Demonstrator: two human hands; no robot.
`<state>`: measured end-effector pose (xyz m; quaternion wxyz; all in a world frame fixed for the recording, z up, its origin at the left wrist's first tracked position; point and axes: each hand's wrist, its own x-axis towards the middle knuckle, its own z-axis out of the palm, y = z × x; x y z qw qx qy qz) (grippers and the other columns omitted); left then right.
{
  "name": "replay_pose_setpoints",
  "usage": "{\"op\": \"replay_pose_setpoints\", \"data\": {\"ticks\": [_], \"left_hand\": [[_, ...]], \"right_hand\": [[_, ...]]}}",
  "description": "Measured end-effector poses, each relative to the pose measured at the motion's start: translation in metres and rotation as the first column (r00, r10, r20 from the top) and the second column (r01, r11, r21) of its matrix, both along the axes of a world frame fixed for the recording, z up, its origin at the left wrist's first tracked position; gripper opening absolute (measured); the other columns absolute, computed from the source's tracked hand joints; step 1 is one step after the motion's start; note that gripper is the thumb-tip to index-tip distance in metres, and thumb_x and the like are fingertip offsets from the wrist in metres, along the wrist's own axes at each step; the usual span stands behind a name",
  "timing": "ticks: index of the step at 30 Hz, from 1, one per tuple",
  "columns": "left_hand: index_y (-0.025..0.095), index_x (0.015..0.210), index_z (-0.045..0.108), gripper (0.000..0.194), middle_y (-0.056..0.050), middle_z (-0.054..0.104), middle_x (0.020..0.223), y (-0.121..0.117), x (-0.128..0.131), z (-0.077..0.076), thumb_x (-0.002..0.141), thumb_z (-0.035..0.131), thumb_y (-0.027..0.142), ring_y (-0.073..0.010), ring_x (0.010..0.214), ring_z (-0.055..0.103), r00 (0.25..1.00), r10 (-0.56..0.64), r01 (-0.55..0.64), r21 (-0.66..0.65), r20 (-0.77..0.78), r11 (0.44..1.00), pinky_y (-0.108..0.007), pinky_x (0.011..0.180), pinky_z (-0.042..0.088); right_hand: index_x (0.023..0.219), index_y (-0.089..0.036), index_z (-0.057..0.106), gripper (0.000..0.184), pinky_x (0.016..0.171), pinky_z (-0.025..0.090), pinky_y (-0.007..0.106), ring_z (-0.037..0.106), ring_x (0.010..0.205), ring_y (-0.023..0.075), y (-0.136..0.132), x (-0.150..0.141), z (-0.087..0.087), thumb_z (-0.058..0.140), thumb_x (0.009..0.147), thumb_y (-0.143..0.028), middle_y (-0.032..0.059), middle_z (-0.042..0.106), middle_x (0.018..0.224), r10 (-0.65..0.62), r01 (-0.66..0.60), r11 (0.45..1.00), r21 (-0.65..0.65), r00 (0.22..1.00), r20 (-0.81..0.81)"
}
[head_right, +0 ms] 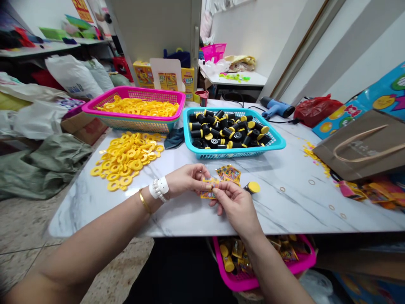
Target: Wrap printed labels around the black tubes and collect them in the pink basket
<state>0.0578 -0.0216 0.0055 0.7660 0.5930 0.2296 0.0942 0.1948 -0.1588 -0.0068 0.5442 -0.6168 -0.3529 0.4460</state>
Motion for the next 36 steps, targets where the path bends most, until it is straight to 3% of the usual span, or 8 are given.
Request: {"op": "replay_pose_setpoints", "data": {"ticks": [4,7,9,11,21,27,31,36], "left_hand": [[0.016,0.092,0.056,0.044,0.007,0.057,0.059,-0.005,0.001,0.005,0.065,0.087,0.03,-0.0088,0.051,0.054,0.988,0.156,-0.154,0.183,0.001,0.971,-0.021,0.052,0.042],[0.015,0.08,0.061,0.036,0.004,0.057,0.06,-0.014,0.0,0.015,0.07,0.082,0.041,-0.0084,0.054,0.05,0.933,0.356,-0.351,0.356,0.053,0.866,-0.02,0.053,0.037],[0.014,0.068,0.063,0.038,0.003,0.054,0.056,-0.021,-0.002,0.021,0.077,0.074,0.048,-0.0077,0.053,0.045,0.909,0.411,-0.401,0.42,0.072,0.814,-0.02,0.052,0.034],[0.013,0.062,0.066,0.044,0.003,0.05,0.051,-0.027,-0.003,0.025,0.083,0.066,0.052,-0.0076,0.05,0.041,0.902,0.427,-0.41,0.438,0.064,0.8,-0.021,0.05,0.031],[0.013,0.069,0.078,0.044,0.0,0.056,0.052,-0.033,-0.001,0.022,0.08,0.067,0.054,-0.0089,0.053,0.042,0.887,0.46,-0.443,0.386,0.053,0.809,-0.023,0.053,0.032],[0.013,0.068,0.077,0.039,-0.001,0.061,0.058,-0.029,-0.001,0.024,0.069,0.08,0.052,-0.0081,0.054,0.044,0.908,0.415,-0.412,0.265,0.049,0.872,-0.022,0.052,0.033],[0.014,0.072,0.076,0.038,0.002,0.058,0.055,-0.028,-0.001,0.026,0.064,0.084,0.05,-0.0066,0.05,0.04,0.894,0.446,-0.444,0.196,0.035,0.874,-0.021,0.049,0.033],[0.013,0.074,0.077,0.036,0.002,0.06,0.057,-0.027,-0.001,0.026,0.062,0.086,0.046,-0.0056,0.049,0.04,0.929,0.367,-0.351,0.187,-0.054,0.917,-0.021,0.049,0.033]], "right_hand": [[0.08,-0.016,0.063,0.038,0.039,0.041,0.017,0.052,0.04,0.0076,0.001,-0.003,-0.007,0.075,0.079,-0.052,-0.0016,0.063,0.054,-0.074,0.075,0.997,0.014,0.997,-0.027],[0.076,-0.018,0.061,0.039,0.037,0.043,0.018,0.051,0.039,0.0086,0.004,-0.007,-0.008,0.069,0.084,-0.056,-0.0048,0.056,0.05,-0.214,0.213,0.973,0.086,0.977,0.001],[0.075,-0.018,0.061,0.039,0.038,0.045,0.019,0.052,0.04,0.0091,0.005,-0.009,-0.008,0.066,0.086,-0.055,-0.0046,0.056,0.052,-0.253,0.25,0.959,0.137,0.967,0.008],[0.075,-0.018,0.061,0.038,0.039,0.047,0.02,0.054,0.043,0.0099,0.006,-0.009,-0.009,0.066,0.087,-0.053,-0.0037,0.057,0.054,-0.277,0.273,0.946,0.177,0.961,-0.002],[0.073,-0.018,0.062,0.036,0.045,0.046,0.023,0.055,0.046,0.0121,0.003,-0.012,-0.015,0.06,0.093,-0.048,-0.002,0.06,0.054,-0.369,0.323,0.895,0.307,0.924,0.105],[0.072,-0.019,0.064,0.033,0.049,0.046,0.022,0.055,0.048,0.0112,0.002,-0.016,-0.013,0.059,0.094,-0.043,-0.0025,0.06,0.054,-0.434,0.3,0.874,0.382,0.837,0.335],[0.076,-0.019,0.067,0.029,0.049,0.048,0.021,0.057,0.049,0.0118,0.002,-0.016,-0.016,0.061,0.093,-0.042,-0.0023,0.062,0.055,-0.481,0.348,0.856,0.382,0.807,0.342],[0.076,-0.018,0.067,0.028,0.049,0.048,0.022,0.057,0.049,0.0118,0.003,-0.016,-0.017,0.062,0.092,-0.041,-0.0021,0.063,0.056,-0.47,0.319,0.859,0.4,0.802,0.368]]}}
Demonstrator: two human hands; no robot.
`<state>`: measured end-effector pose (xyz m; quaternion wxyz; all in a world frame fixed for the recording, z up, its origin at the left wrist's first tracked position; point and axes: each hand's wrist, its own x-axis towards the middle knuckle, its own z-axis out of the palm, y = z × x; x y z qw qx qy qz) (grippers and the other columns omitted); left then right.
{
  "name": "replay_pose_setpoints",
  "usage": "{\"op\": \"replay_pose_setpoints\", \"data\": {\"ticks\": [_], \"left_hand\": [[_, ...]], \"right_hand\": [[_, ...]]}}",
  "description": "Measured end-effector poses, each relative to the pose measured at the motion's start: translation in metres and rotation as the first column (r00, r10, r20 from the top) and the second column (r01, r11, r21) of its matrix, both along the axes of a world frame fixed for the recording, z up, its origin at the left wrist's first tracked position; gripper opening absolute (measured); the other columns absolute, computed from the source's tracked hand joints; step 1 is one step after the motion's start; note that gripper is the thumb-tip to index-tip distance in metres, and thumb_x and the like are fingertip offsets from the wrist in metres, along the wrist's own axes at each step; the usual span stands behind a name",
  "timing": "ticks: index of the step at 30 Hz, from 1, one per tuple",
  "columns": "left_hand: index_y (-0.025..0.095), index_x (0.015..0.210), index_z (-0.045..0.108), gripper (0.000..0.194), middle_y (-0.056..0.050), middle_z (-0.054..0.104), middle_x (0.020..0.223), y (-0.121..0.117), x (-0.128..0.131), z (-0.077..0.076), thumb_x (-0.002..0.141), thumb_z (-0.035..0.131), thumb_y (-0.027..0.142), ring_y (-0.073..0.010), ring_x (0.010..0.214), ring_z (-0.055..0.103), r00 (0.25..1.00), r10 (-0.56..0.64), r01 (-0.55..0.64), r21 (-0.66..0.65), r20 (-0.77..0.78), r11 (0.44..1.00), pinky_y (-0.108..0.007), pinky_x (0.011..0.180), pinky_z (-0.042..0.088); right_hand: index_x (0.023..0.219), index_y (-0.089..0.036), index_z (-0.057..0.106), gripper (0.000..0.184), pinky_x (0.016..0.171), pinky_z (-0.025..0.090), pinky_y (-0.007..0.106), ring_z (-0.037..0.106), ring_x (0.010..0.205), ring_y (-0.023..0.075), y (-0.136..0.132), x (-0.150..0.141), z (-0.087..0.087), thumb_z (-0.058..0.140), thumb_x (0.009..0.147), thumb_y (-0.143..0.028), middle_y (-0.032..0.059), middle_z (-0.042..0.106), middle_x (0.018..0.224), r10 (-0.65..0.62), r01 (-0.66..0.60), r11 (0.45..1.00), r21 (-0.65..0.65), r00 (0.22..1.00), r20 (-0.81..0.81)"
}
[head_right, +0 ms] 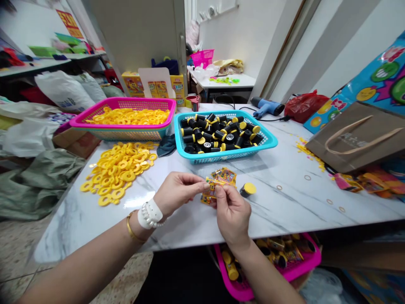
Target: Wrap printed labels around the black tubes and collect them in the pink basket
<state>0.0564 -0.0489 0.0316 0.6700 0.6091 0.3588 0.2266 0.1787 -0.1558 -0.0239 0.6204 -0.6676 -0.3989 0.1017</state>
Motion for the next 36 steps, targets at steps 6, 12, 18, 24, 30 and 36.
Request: {"op": "replay_pose_setpoints", "data": {"ticks": [6,12,18,24,30,36], "left_hand": [[0.013,0.074,0.076,0.035,0.002,0.057,0.055,-0.002,0.0,0.002,0.058,0.088,0.041,-0.0054,0.05,0.04,1.0,0.01,-0.009,-0.108,0.01,0.994,-0.02,0.049,0.032],[0.011,0.071,0.071,0.037,0.005,0.05,0.049,0.001,0.001,-0.001,0.057,0.089,0.041,-0.004,0.042,0.035,0.997,-0.076,0.081,-0.179,0.031,0.98,-0.019,0.041,0.022],[0.012,0.068,0.063,0.029,-0.004,0.066,0.065,0.01,0.002,-0.007,0.069,0.082,0.033,-0.0027,0.04,0.041,0.995,-0.025,0.052,-0.287,0.097,0.957,-0.018,0.038,0.012],[0.01,0.073,0.064,0.021,-0.005,0.068,0.075,0.018,0.004,-0.011,0.074,0.079,0.024,-0.0014,0.04,0.045,0.987,-0.015,0.088,-0.467,0.159,0.88,-0.016,0.036,0.012],[0.008,0.075,0.064,0.016,-0.002,0.064,0.067,0.02,0.007,-0.015,0.075,0.076,0.019,-0.0005,0.04,0.042,0.981,-0.004,0.111,-0.548,0.193,0.829,-0.015,0.034,0.012],[0.008,0.077,0.064,0.025,0.001,0.06,0.066,0.018,0.007,-0.016,0.07,0.083,0.023,0.0008,0.04,0.037,0.974,-0.028,0.154,-0.566,0.225,0.81,-0.016,0.036,0.009]], "right_hand": [[0.079,-0.019,0.066,0.022,0.052,0.048,0.024,0.058,0.052,0.0121,0.002,-0.003,-0.007,0.067,0.089,-0.038,-0.0019,0.064,0.063,0.019,-0.019,1.0,0.01,1.0,-0.01],[0.073,-0.021,0.065,0.03,0.055,0.048,0.026,0.058,0.051,0.0138,-0.004,-0.004,0.005,0.055,0.097,-0.035,-0.0006,0.064,0.058,0.062,-0.054,0.997,-0.047,0.979,0.192],[0.113,-0.025,0.075,0.034,0.097,0.047,0.048,0.063,0.107,0.031,-0.023,0.065,0.021,0.071,0.081,-0.036,0.0131,0.066,0.126,-0.095,0.213,0.974,-0.079,0.697,0.711],[0.104,-0.024,0.077,0.03,0.068,0.059,0.035,0.067,0.065,0.0183,-0.035,0.099,0.008,0.074,0.078,-0.039,0.0057,0.077,0.091,-0.003,0.039,0.976,-0.215,0.986,0.167],[0.1,-0.022,0.077,0.027,0.075,0.065,0.037,0.074,0.089,0.0223,-0.016,0.047,0.017,0.079,0.078,-0.038,0.0071,0.077,0.103,0.279,-0.211,0.959,0.188,0.821,-0.499],[0.104,-0.021,0.075,0.026,0.092,0.061,0.043,0.073,0.097,0.0223,-0.003,0.033,0.012,0.078,0.081,-0.032,0.0054,0.077,0.105,0.193,-0.138,0.978,0.155,0.882,-0.43]]}}
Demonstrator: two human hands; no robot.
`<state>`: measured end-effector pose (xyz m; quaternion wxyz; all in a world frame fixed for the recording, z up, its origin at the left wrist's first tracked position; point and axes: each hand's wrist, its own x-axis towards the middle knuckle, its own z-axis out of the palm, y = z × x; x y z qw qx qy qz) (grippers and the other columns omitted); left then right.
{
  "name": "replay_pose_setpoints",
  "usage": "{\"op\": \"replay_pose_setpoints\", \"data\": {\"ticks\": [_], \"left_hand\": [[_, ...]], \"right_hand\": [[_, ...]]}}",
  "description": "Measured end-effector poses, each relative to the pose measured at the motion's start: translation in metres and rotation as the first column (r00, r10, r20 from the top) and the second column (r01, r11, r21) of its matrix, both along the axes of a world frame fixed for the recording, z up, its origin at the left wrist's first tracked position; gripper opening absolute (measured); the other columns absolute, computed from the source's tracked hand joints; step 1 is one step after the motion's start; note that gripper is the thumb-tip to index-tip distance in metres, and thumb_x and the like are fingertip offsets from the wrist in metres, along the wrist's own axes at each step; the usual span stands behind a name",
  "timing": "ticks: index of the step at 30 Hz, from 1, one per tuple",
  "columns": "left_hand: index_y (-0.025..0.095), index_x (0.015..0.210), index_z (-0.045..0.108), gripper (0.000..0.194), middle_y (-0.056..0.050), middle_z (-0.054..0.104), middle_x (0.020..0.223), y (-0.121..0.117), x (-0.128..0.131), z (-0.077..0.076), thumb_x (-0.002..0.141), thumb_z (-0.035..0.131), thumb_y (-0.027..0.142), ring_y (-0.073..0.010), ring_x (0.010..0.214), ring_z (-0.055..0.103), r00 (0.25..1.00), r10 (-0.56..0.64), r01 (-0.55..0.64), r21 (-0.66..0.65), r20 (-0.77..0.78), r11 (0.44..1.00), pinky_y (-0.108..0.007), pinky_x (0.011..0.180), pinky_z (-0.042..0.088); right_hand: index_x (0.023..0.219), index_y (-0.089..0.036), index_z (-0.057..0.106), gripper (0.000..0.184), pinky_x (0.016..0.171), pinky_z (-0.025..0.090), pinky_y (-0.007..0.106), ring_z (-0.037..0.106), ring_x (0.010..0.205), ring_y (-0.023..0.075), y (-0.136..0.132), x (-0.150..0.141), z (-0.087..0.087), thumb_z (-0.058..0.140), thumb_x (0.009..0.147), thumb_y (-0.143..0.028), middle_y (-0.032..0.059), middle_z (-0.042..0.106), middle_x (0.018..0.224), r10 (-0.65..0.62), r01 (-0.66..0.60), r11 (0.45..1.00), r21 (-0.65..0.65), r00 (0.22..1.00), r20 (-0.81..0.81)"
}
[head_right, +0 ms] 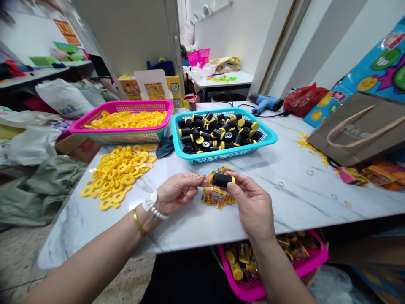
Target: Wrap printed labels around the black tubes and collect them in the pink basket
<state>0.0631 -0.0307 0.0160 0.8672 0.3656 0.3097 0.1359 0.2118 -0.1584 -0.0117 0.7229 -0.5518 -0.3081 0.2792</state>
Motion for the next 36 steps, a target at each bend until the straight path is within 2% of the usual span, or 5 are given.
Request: {"op": "replay_pose_setpoints", "data": {"ticks": [14,20,29,32,36], "left_hand": [[0.008,0.084,0.069,0.028,-0.002,0.063,0.073,-0.002,0.0,-0.001,0.071,0.082,0.027,0.0002,0.042,0.038,0.999,-0.002,0.001,0.02,0.048,1.0,-0.015,0.034,0.012],[0.012,0.077,0.063,0.023,0.005,0.051,0.051,-0.002,-0.001,-0.001,0.074,0.079,0.028,-0.0012,0.036,0.031,0.999,-0.037,0.036,0.034,0.02,0.999,-0.016,0.034,0.012],[0.011,0.089,0.067,0.047,0.002,0.058,0.063,-0.007,-0.004,0.002,0.066,0.085,0.048,-0.0038,0.045,0.044,0.992,0.128,-0.104,0.446,-0.024,0.889,-0.017,0.041,0.029],[0.014,0.108,0.065,0.059,-0.002,0.067,0.083,-0.002,-0.007,0.008,0.063,0.088,0.044,-0.0069,0.052,0.054,0.998,-0.065,0.065,0.501,-0.018,0.863,-0.021,0.047,0.042],[0.011,0.094,0.067,0.047,-0.002,0.066,0.073,0.0,-0.007,0.004,0.067,0.086,0.045,-0.0081,0.054,0.056,0.969,-0.248,0.224,0.451,-0.006,0.864,-0.023,0.054,0.045]], "right_hand": [[0.105,-0.022,0.061,0.021,0.095,0.06,0.042,0.072,0.109,0.024,-0.009,-0.005,0.004,0.071,0.088,-0.03,0.0112,0.072,0.123,0.104,-0.104,0.995,-0.01,0.975,0.196],[0.109,-0.022,0.061,0.025,0.094,0.06,0.04,0.072,0.109,0.0247,-0.015,-0.004,-0.002,0.072,0.086,-0.025,0.0124,0.07,0.128,0.161,-0.159,0.987,-0.034,0.93,0.331],[0.104,-0.024,0.069,0.026,0.09,0.062,0.037,0.073,0.103,0.0229,-0.016,-0.002,0.0,0.078,0.08,-0.017,0.0064,0.075,0.111,0.059,-0.105,0.989,0.102,0.923,0.379],[0.107,-0.027,0.072,0.033,0.088,0.062,0.037,0.072,0.102,0.0232,-0.016,-0.001,0.001,0.08,0.077,-0.015,0.0051,0.075,0.11,0.053,-0.117,0.986,0.118,0.894,0.446],[0.107,-0.03,0.075,0.033,0.089,0.06,0.039,0.068,0.105,0.0235,-0.007,-0.001,0.0,0.082,0.077,-0.018,0.0048,0.072,0.109,0.069,-0.163,0.98,0.111,0.813,0.578]]}}
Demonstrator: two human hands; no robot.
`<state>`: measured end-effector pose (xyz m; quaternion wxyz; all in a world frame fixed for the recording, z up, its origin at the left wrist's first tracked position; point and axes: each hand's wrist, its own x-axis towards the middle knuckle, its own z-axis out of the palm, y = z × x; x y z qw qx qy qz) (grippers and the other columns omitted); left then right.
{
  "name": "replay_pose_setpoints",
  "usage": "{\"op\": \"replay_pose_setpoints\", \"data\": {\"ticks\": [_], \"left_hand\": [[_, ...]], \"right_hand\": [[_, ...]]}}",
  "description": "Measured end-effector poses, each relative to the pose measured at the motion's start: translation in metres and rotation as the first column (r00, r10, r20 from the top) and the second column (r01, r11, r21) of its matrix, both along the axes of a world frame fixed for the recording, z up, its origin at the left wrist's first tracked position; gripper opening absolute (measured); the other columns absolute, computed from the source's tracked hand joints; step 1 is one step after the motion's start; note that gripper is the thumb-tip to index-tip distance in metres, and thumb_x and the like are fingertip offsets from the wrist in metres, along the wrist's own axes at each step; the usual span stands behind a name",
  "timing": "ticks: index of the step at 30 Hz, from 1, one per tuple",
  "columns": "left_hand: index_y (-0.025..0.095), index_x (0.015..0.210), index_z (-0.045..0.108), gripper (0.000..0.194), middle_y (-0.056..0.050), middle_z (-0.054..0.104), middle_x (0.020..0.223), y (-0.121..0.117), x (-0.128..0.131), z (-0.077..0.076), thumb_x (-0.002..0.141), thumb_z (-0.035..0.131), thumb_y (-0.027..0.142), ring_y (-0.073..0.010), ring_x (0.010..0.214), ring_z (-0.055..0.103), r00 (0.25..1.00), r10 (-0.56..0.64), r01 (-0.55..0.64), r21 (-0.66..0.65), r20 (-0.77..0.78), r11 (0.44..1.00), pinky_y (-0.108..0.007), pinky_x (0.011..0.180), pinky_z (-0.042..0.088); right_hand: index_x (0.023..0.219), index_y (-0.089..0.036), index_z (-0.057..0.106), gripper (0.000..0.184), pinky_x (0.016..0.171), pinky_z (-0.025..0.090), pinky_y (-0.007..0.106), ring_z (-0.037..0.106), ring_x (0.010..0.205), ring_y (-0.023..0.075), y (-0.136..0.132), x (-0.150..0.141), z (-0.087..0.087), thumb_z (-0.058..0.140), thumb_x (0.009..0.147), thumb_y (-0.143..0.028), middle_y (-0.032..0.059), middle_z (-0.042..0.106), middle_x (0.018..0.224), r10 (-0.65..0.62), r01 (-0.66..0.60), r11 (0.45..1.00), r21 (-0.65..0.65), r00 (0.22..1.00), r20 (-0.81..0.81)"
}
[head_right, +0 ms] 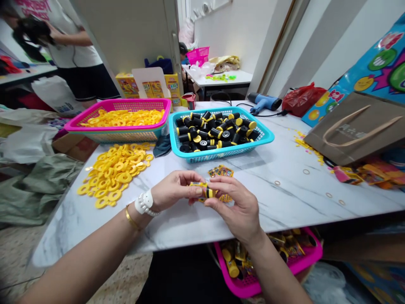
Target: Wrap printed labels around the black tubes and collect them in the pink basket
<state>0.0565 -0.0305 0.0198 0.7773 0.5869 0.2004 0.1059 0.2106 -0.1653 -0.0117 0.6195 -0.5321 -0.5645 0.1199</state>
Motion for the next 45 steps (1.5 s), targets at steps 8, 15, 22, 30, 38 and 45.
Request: {"op": "replay_pose_setpoints", "data": {"ticks": [8,15,22,30,38,45], "left_hand": [[0.014,0.102,0.062,0.054,-0.002,0.067,0.075,0.001,0.002,-0.011,0.071,0.082,0.053,-0.0116,0.057,0.063,1.0,-0.019,0.019,-0.096,-0.003,0.995,-0.022,0.051,0.047],[0.012,0.099,0.065,0.037,-0.003,0.068,0.08,-0.004,0.004,-0.015,0.077,0.08,0.038,-0.0098,0.065,0.06,0.992,0.055,-0.062,0.055,0.117,0.997,-0.022,0.061,0.047],[0.016,0.107,0.07,0.026,-0.005,0.069,0.093,-0.015,0.004,-0.011,0.083,0.072,0.022,-0.0124,0.074,0.057,0.98,0.075,-0.179,0.655,0.183,0.735,-0.025,0.07,0.046],[0.015,0.108,0.067,0.029,-0.009,0.07,0.102,-0.011,0.005,-0.01,0.085,0.073,0.031,-0.0184,0.092,0.065,0.952,-0.056,-0.08,0.421,0.302,0.903,-0.031,0.083,0.052],[0.015,0.096,0.054,0.054,0.002,0.063,0.064,-0.01,0.007,-0.012,0.075,0.075,0.06,-0.0063,0.042,0.053,0.986,-0.076,0.073,0.024,0.146,0.997,-0.016,0.04,0.037],[0.014,0.088,0.061,0.053,0.004,0.06,0.053,-0.006,0.004,-0.012,0.072,0.077,0.061,-0.0059,0.035,0.049,0.991,-0.131,0.132,-0.043,0.035,0.99,-0.015,0.035,0.035]], "right_hand": [[0.11,-0.031,0.074,0.034,0.072,0.063,0.029,0.067,0.101,0.0197,0.003,0.0,-0.009,0.077,0.081,-0.015,0.0052,0.065,0.112,0.018,-0.017,0.999,-0.033,0.999,0.027],[0.115,-0.03,0.074,0.038,0.073,0.064,0.028,0.069,0.096,0.0192,-0.001,0.0,-0.006,0.074,0.081,-0.011,0.0052,0.069,0.106,-0.079,0.079,0.997,0.002,0.996,0.031],[0.099,-0.022,0.077,0.024,0.067,0.066,0.028,0.074,0.069,0.0161,-0.004,-0.004,-0.004,0.082,0.075,-0.022,0.0028,0.076,0.088,-0.123,0.057,0.977,-0.206,0.938,-0.325],[0.086,-0.019,0.075,0.027,0.049,0.062,0.027,0.07,0.048,0.0168,-0.004,0.002,-0.01,0.089,0.069,-0.035,0.003,0.075,0.064,0.037,-0.251,0.948,-0.195,0.697,-0.716],[0.095,-0.028,0.078,0.023,0.056,0.064,0.031,0.069,0.065,0.0137,-0.001,0.005,-0.008,0.084,0.074,-0.027,0.0012,0.066,0.098,0.198,-0.347,0.932,-0.107,0.732,-0.652],[0.093,-0.029,0.076,0.02,0.053,0.064,0.028,0.068,0.072,0.0133,-0.003,0.004,-0.005,0.08,0.077,-0.019,0.0011,0.056,0.104,0.192,-0.295,0.951,-0.092,0.8,-0.569]]}}
